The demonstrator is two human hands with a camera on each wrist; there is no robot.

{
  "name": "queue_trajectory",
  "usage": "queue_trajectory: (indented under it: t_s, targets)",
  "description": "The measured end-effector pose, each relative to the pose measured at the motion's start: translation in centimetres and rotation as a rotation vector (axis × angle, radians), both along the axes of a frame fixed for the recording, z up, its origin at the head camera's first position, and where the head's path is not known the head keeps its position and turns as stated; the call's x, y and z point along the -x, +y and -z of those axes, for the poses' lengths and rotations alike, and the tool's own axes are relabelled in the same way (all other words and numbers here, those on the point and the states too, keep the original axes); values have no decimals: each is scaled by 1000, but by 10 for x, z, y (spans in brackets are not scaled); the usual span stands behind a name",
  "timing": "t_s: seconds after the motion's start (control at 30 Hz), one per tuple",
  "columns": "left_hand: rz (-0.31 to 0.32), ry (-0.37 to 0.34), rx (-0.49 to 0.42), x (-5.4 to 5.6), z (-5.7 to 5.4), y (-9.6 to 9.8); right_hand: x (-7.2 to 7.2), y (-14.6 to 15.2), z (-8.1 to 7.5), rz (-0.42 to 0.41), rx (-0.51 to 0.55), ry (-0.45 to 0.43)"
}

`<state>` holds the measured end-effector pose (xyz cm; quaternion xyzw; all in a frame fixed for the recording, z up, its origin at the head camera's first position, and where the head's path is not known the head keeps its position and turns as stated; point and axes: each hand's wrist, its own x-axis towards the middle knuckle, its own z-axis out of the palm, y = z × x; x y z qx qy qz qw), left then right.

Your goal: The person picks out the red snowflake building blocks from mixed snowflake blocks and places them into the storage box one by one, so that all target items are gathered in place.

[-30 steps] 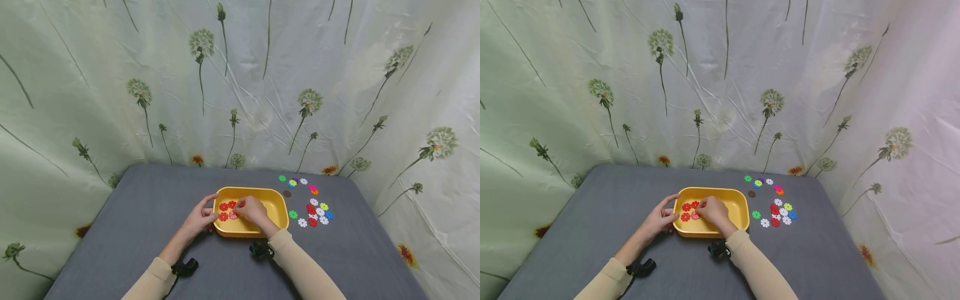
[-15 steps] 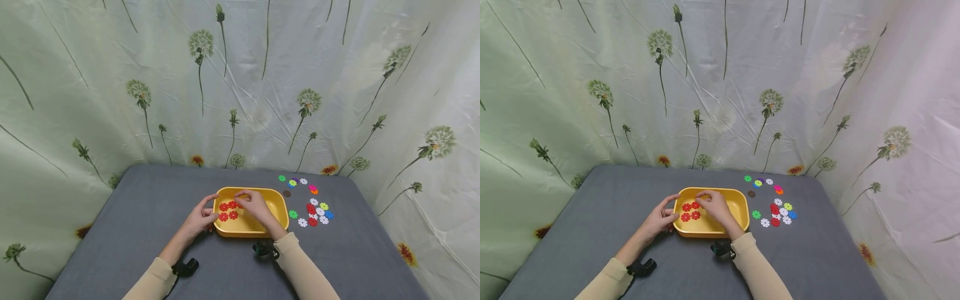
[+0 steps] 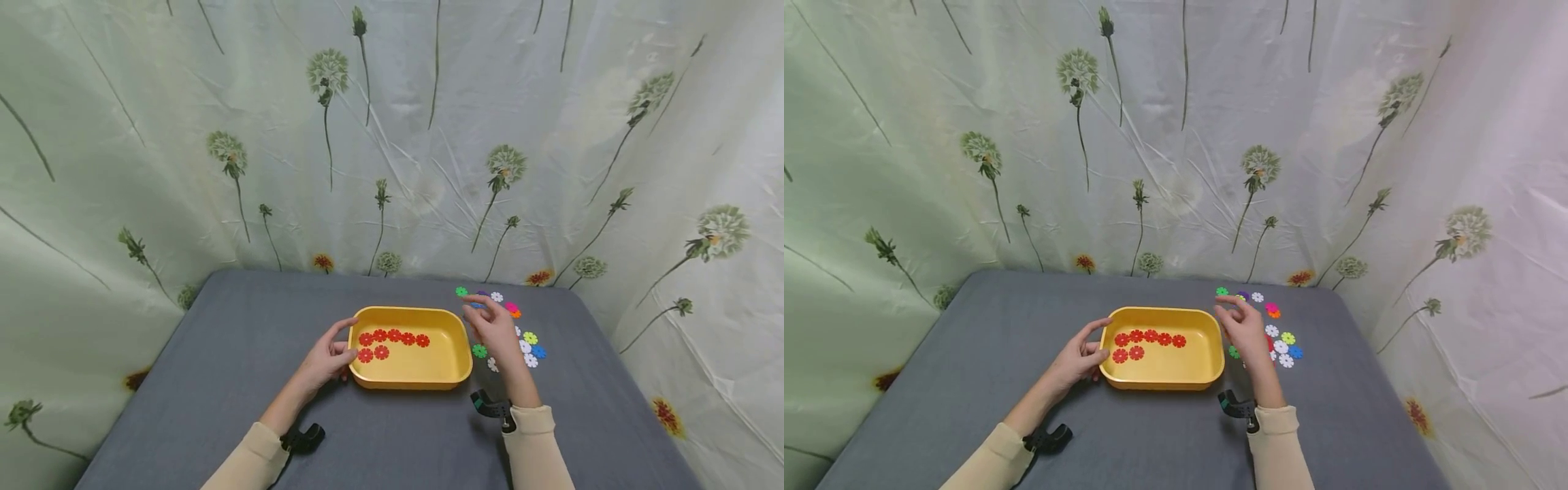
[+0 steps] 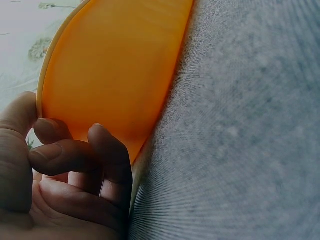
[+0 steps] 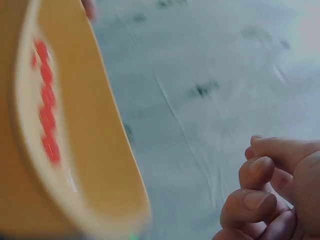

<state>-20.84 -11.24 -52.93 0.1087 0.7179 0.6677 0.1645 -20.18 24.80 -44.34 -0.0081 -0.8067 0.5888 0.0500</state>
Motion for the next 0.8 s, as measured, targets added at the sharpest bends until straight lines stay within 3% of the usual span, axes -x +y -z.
queue_trajectory:
  t_s: [0.27, 0.47, 0.6, 0.8]
  targets:
    - [-18, -19, 7, -1, -1, 0, 0, 69, 17, 115, 21, -83]
    - [-20, -23, 14, -1, -1, -1, 1, 96, 34, 158, 65, -148]
    - [-17, -25, 12, -1, -1, -1, 0, 108, 44, 189, 42, -172]
    - [-15, -29, 10, 0, -1, 0, -4, 121, 61, 196, -72, -268]
